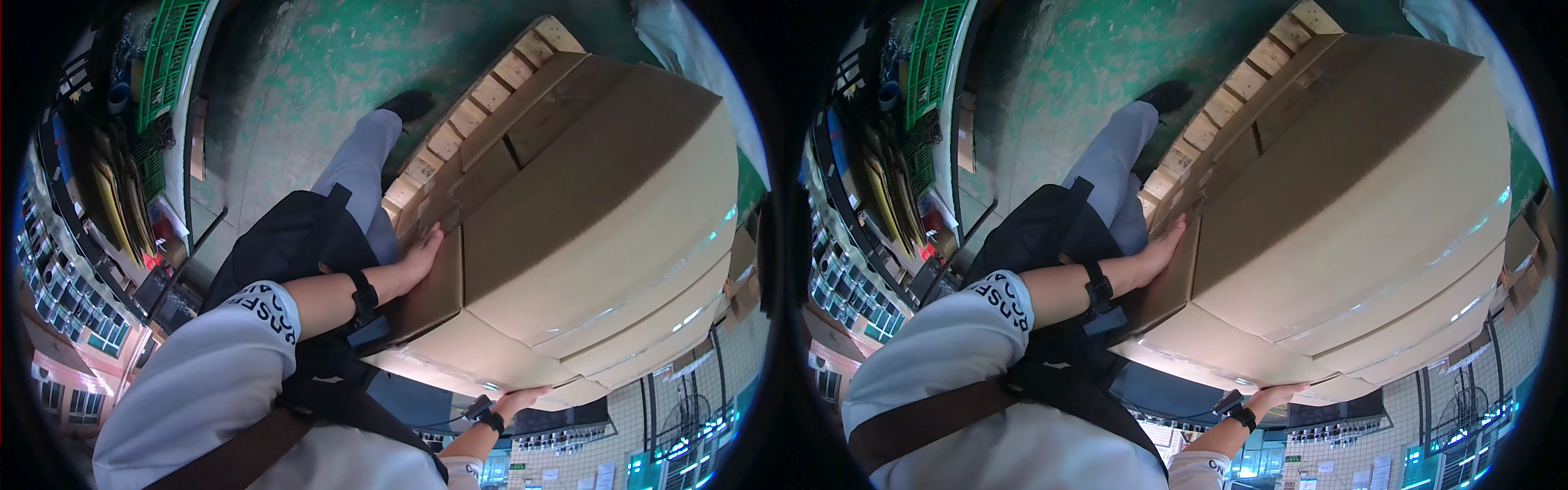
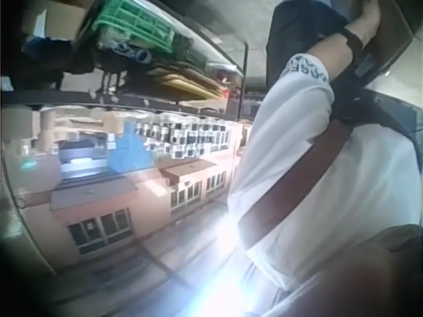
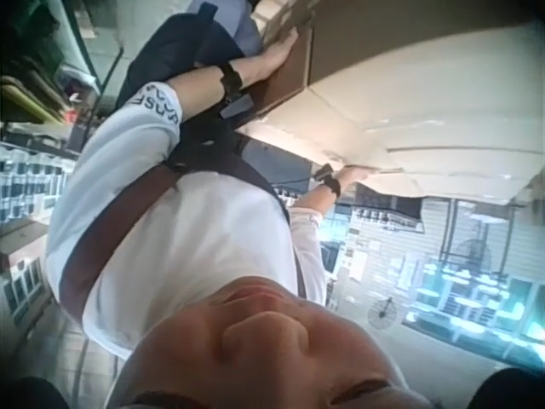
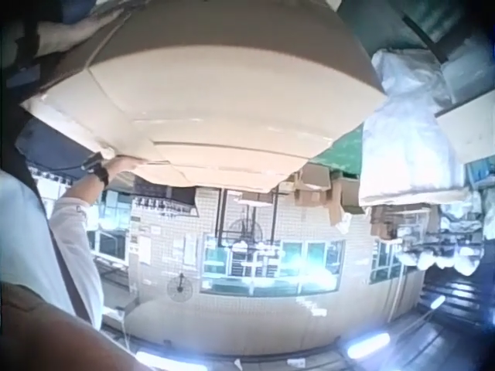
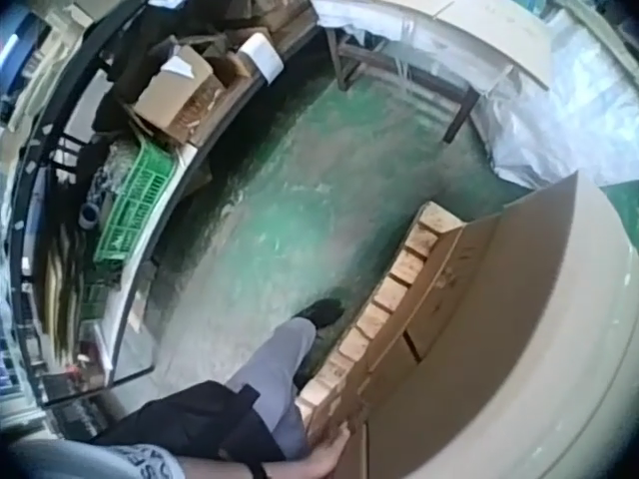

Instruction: Packing wrapped items into cardboard boxes and sealing them with tape.

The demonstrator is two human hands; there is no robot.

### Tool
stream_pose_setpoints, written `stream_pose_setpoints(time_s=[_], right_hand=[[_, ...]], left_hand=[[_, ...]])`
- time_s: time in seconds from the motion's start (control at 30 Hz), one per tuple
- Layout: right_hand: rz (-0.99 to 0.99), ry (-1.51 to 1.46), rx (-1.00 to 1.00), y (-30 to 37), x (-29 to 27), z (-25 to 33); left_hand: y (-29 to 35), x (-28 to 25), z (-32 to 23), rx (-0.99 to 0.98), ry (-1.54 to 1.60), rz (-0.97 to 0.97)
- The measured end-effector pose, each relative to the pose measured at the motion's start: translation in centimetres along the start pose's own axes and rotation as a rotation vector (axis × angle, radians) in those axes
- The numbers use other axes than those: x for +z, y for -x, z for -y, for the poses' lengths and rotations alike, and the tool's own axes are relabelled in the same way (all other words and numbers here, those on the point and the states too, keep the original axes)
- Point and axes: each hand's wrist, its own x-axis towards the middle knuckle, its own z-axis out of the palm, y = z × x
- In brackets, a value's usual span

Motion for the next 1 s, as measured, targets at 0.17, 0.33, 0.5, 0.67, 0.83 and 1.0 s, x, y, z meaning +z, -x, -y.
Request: stream_pose_setpoints(time_s=[0.17, 0.33, 0.5, 0.67, 0.83, 1.0], right_hand=[[0.01, -0.026, 0.049, -0.8, -0.6, 0.0], [0.005, -0.058, 0.082, -0.4, 0.2, 0.6], [0.017, -0.09, 0.11, -1.3, -0.4, 0.1], [-0.074, -0.112, 0.112, -0.5, 0.9, 0.7], [-0.211, -0.066, 0.007, -2.5, 1.2, -1.2], [-0.25, 0.536, -0.383, -2.2, -0.2, -1.5]], left_hand=[[0.2, 0.8, -0.2, -0.011, -0.002, -0.014], [-0.2, 0.4, 0.1, -0.008, 0.051, 0.014], [-0.6, 0.7, 0.7, -0.054, -0.014, -0.024], [0.0, 0.8, 0.4, -0.034, 0.036, -0.016], [1.1, 0.7, -1.8, -0.073, 0.093, 0.0], [0.9, -3.4, -9.8, -0.087, -1.631, 0.055]])
